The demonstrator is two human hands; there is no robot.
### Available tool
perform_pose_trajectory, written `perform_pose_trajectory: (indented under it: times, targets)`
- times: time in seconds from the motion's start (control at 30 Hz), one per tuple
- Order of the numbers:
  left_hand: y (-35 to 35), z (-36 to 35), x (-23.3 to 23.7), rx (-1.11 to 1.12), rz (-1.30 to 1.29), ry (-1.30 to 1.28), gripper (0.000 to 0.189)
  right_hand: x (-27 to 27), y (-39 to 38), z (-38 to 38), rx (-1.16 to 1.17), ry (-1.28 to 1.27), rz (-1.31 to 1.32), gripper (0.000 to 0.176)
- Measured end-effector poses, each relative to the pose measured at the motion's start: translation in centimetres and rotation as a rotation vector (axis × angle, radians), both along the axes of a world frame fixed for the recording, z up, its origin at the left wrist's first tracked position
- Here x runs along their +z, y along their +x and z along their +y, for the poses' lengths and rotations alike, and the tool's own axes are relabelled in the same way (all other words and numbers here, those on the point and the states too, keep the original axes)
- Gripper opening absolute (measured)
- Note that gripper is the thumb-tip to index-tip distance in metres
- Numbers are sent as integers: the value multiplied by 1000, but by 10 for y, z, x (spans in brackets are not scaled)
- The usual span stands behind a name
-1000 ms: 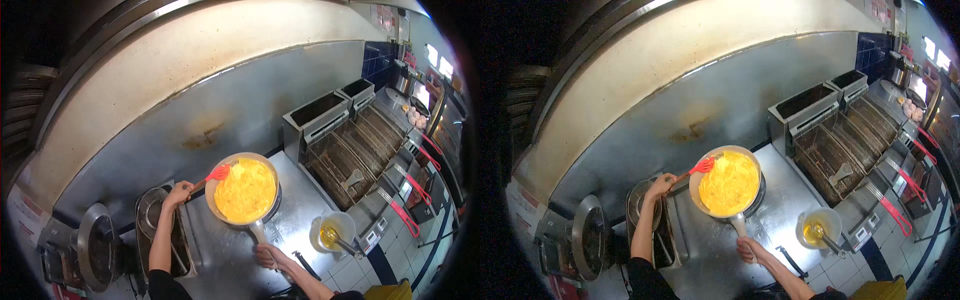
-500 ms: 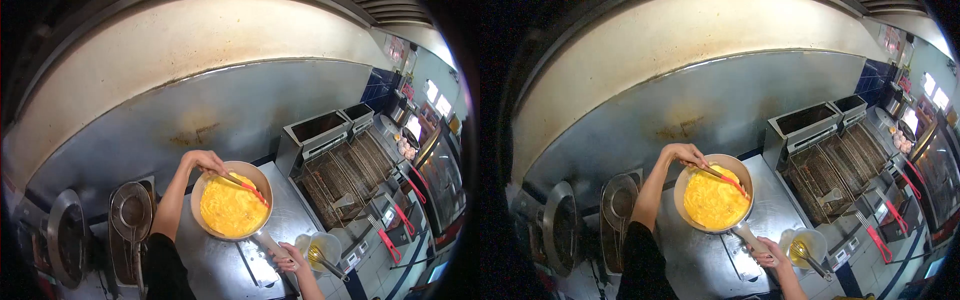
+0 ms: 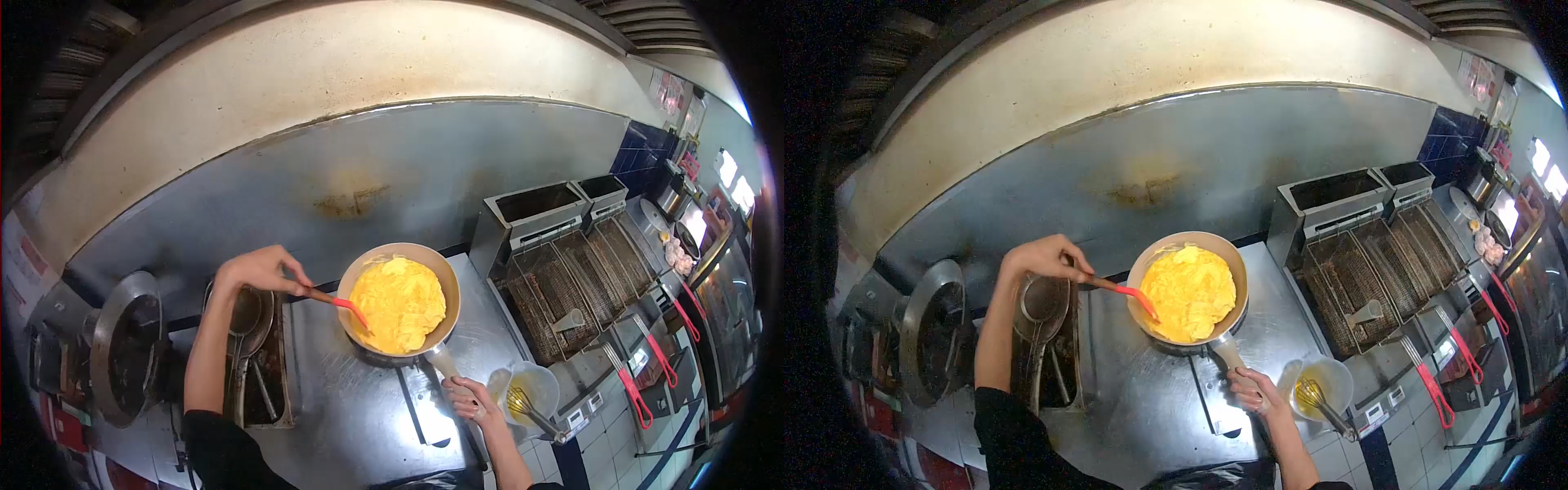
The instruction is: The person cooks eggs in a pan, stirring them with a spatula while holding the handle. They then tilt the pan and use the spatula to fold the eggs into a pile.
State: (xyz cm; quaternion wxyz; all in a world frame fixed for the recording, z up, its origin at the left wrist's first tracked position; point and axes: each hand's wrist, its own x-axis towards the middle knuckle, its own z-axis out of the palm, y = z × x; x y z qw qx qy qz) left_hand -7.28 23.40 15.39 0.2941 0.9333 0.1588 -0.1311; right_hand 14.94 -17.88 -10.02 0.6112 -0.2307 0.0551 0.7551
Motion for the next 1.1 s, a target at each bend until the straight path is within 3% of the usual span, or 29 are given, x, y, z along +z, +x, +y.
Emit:
perform_pose_trajectory:
  times: [0.1,0.17,0.3,0.37,0.43,0.47,0.53,0.6,0.7,0.77,0.97,1.1]
  targets:
    - [-36,9,-21,96,20,3,29,-14,-8,4,14,71,24,21]
    - [-38,-13,-32,235,112,-141,25,-22,-14,7,35,122,58,24]
    - [-15,-51,-130,166,-71,-204,31,-19,-33,11,-22,174,82,19]
    - [10,-84,-160,356,-100,-340,31,-20,-43,15,-14,199,30,20]
    - [36,-115,-205,324,-480,-109,28,-20,-56,19,-2,212,72,21]
    - [49,-135,-197,335,-490,-115,28,-18,-65,22,-23,229,35,21]
    - [66,-169,-167,602,-382,91,23,-6,-78,25,-56,193,-69,20]
    - [75,-171,-162,613,-387,160,22,-2,-79,22,-73,172,-113,20]
    - [82,-163,-153,583,-401,280,21,-1,-78,22,-35,150,-166,22]
    - [76,-154,-149,584,-350,443,25,2,-77,20,12,36,-360,23]
    - [-9,-205,-23,463,-151,517,23,4,-91,23,-21,67,-393,29]
    - [-24,-203,-44,356,33,575,23,-11,-110,32,-90,50,-307,28]
